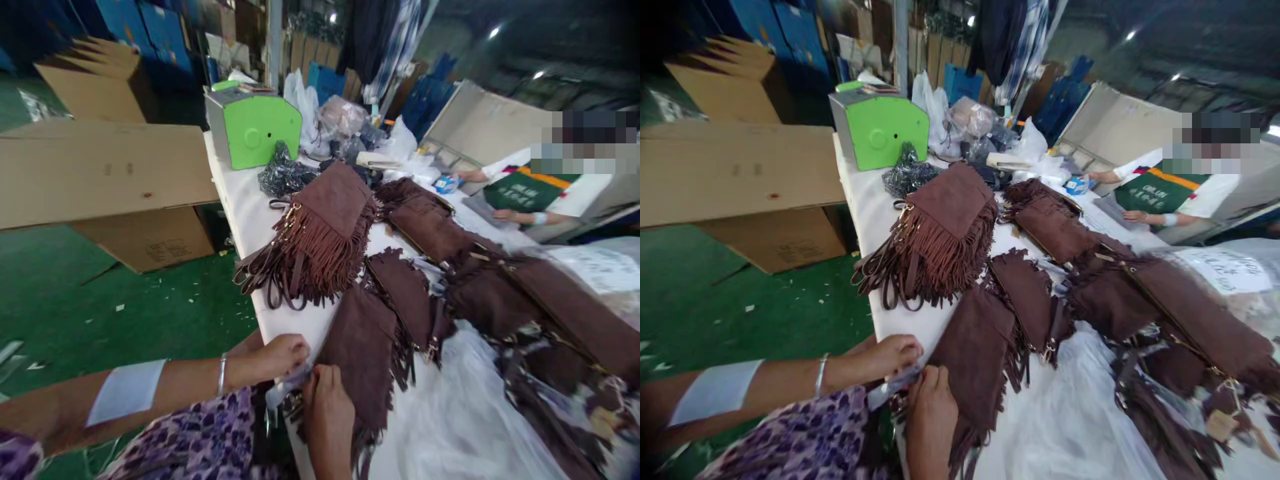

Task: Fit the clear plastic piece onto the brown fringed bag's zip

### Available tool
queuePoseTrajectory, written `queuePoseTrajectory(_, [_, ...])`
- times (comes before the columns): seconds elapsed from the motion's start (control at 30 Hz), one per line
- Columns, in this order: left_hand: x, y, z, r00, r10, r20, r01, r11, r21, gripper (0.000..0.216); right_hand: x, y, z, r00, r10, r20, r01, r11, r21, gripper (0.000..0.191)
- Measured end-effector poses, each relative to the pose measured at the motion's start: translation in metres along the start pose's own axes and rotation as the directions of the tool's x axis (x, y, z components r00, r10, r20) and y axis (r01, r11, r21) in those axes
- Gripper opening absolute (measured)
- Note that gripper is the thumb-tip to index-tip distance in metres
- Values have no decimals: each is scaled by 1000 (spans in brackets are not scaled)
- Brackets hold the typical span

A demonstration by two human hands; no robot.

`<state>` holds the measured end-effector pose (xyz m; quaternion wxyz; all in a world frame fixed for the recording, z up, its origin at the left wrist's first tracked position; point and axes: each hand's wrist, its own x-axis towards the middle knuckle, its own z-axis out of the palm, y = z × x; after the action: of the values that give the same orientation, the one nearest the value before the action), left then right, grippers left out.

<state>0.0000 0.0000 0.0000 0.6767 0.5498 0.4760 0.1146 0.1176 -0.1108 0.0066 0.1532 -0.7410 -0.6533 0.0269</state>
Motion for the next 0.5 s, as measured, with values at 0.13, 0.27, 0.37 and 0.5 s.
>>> queuePoseTrajectory(0.13, [-22, -8, -11, 989, -134, 69, 138, 989, -53, 41, -2, 0, 6, 999, -36, -16, 35, 998, -53, 12])
queuePoseTrajectory(0.27, [-27, -8, -15, 933, -246, 264, 281, 954, -105, 32, -2, -3, 6, 998, -47, -44, 43, 995, -91, 17])
queuePoseTrajectory(0.37, [-18, -7, -14, 916, -251, 314, 291, 953, -87, 20, -2, -2, 6, 998, -45, -42, 41, 994, -98, 17])
queuePoseTrajectory(0.5, [-4, -3, -10, 913, -243, 329, 268, 963, -31, 18, -4, 4, 8, 999, -41, -32, 37, 992, -123, 15])
